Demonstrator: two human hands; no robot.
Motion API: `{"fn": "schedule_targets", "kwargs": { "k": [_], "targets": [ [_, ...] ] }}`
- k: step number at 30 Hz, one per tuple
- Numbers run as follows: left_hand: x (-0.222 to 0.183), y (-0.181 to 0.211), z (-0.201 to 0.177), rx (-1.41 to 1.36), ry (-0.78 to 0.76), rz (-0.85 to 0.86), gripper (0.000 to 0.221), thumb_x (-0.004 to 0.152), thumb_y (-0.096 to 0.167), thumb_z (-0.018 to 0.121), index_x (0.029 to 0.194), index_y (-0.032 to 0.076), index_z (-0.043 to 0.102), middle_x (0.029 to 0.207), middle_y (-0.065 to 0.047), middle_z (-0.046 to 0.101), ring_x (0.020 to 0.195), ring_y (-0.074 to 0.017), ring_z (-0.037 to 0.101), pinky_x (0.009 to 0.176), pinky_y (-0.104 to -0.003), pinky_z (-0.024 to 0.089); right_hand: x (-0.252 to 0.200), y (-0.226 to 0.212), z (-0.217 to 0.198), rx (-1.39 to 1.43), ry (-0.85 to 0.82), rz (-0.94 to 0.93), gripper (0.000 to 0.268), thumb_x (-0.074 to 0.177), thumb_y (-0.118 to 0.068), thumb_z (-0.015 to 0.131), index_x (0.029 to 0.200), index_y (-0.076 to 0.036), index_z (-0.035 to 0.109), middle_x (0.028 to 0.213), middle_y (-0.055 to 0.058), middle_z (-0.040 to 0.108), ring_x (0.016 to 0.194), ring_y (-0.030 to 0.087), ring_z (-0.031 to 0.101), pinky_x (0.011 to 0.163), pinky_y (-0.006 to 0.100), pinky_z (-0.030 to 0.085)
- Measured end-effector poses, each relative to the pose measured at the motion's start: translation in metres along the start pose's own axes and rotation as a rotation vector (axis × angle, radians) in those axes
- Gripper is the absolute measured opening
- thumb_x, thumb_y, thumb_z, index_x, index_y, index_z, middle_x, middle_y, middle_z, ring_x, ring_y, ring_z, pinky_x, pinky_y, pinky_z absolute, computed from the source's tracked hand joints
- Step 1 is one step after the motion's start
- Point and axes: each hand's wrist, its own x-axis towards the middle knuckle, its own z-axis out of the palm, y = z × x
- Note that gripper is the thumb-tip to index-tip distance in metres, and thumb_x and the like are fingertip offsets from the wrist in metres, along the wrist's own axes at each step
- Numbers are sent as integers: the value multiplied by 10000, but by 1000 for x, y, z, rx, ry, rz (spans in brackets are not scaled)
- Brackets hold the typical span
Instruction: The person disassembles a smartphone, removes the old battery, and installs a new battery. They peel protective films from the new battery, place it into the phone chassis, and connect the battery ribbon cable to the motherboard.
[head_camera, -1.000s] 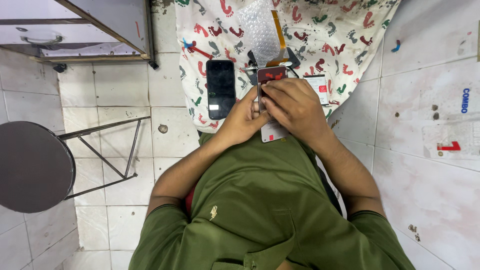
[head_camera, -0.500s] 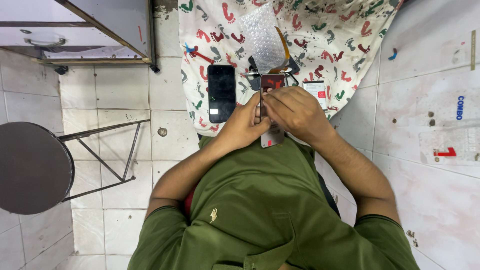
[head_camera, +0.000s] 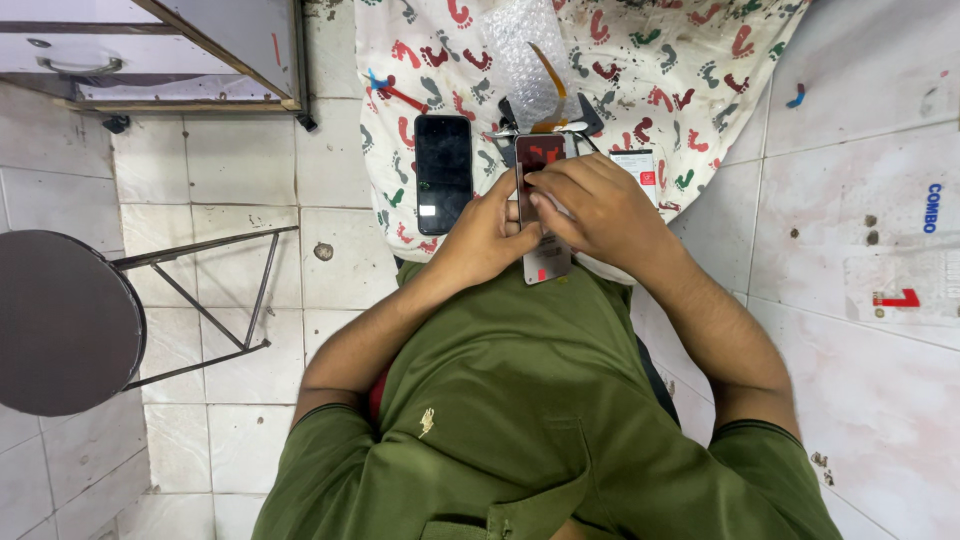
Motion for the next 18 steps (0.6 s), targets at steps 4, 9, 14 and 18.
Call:
{"fn": "schedule_targets", "kwargs": {
  "k": [4,9,14,18],
  "targets": [
    [-2,3,0,53,13,-22,676,936,52,659,1522,37,321,963,-53,776,768,-77,729,680,-242,550,1,0,0,96,19,38,272,893,-164,832,1112,-28,744,1043,82,699,918,247,673,796,366,518],
    [-3,4,1,204,43,-57,601,927,75,680,1453,36,391,859,-96,747,663,-111,704,608,-272,525,6,-2,0,18,22,7,166,916,-121,828,1031,-37,742,1002,50,706,878,230,666,791,359,518],
    [-3,-3,3,130,52,30,555,911,26,646,1411,22,406,904,-54,770,749,-107,738,660,-256,563,8,-5,1,-118,36,-37,144,881,-125,807,924,-46,693,886,72,655,779,261,618,733,392,486],
    [-1,-5,-1,-57,9,68,548,974,-16,627,1476,37,414,1042,-64,750,940,-84,729,781,-241,591,10,1,6,-81,120,85,159,876,-127,787,889,-50,649,859,75,637,772,272,611,732,403,469]
  ]
}}
